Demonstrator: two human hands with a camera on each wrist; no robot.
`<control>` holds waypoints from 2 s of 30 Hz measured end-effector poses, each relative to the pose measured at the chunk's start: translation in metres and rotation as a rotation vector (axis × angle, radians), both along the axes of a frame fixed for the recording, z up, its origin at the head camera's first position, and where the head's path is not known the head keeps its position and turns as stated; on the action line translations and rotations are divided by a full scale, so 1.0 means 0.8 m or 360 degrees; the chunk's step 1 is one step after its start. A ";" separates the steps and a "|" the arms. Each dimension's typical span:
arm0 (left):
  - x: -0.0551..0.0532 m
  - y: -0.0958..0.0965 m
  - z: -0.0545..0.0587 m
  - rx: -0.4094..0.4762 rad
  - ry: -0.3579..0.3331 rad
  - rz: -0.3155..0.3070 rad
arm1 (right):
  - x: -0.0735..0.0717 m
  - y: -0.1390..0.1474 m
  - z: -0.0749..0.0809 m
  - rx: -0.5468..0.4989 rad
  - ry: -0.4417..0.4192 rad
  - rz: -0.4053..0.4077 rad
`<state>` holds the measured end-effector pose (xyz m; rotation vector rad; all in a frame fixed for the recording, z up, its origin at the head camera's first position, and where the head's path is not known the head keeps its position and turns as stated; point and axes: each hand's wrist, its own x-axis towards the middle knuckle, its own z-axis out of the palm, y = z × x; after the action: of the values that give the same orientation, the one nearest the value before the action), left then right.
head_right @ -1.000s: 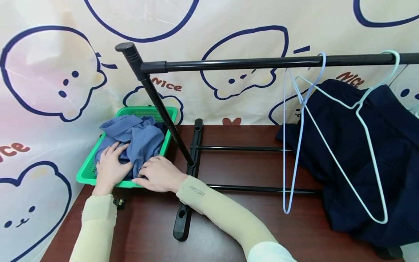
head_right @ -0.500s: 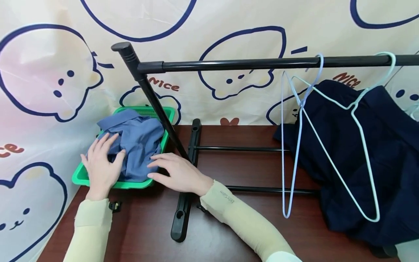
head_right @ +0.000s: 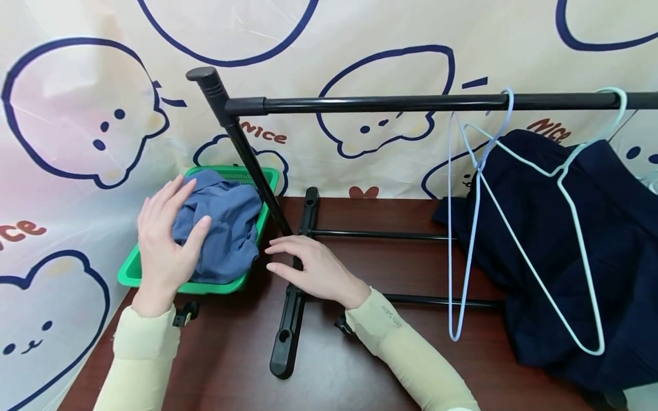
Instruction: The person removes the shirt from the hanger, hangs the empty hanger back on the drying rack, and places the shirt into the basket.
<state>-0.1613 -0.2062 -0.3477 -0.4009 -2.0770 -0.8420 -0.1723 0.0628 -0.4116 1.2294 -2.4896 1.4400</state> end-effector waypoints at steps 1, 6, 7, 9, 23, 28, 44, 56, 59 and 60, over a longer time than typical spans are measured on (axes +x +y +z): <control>0.002 0.005 0.005 -0.0003 0.0026 -0.0021 | 0.001 0.003 0.001 -0.0007 -0.0015 -0.0009; 0.012 0.029 0.031 -0.0032 0.0158 -0.0108 | 0.005 0.013 0.001 0.0000 -0.0078 -0.0047; 0.014 0.034 0.036 -0.0032 0.0185 -0.0130 | 0.005 0.014 0.000 0.0001 -0.0085 -0.0052; 0.018 0.043 0.044 -0.0032 0.0235 -0.0176 | 0.006 0.017 0.000 -0.0003 -0.0088 -0.0063; 0.018 0.095 0.105 -0.0138 0.0469 -0.0502 | 0.002 0.042 -0.007 -0.0032 -0.0163 -0.0142; 0.011 0.113 0.119 -0.0231 0.0544 -0.0572 | 0.000 0.051 -0.009 -0.0039 -0.0173 -0.0164; -0.022 0.154 0.155 -0.0327 0.0694 -0.0613 | -0.006 0.069 -0.016 -0.0032 -0.0214 -0.0243; -0.058 0.183 0.159 -0.0569 0.0540 -0.0270 | -0.009 0.085 -0.018 -0.0052 -0.0246 -0.0306; -0.061 0.190 0.160 -0.0512 0.0557 -0.0220 | -0.011 0.090 -0.018 -0.0057 -0.0217 -0.0336; -0.061 0.191 0.161 -0.0492 0.0567 -0.0210 | -0.012 0.092 -0.018 -0.0057 -0.0212 -0.0347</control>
<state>-0.2104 -0.0531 -0.2192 -0.8018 -1.8584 -0.4781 -0.1818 0.1366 -0.4261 0.8503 -2.5711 1.5477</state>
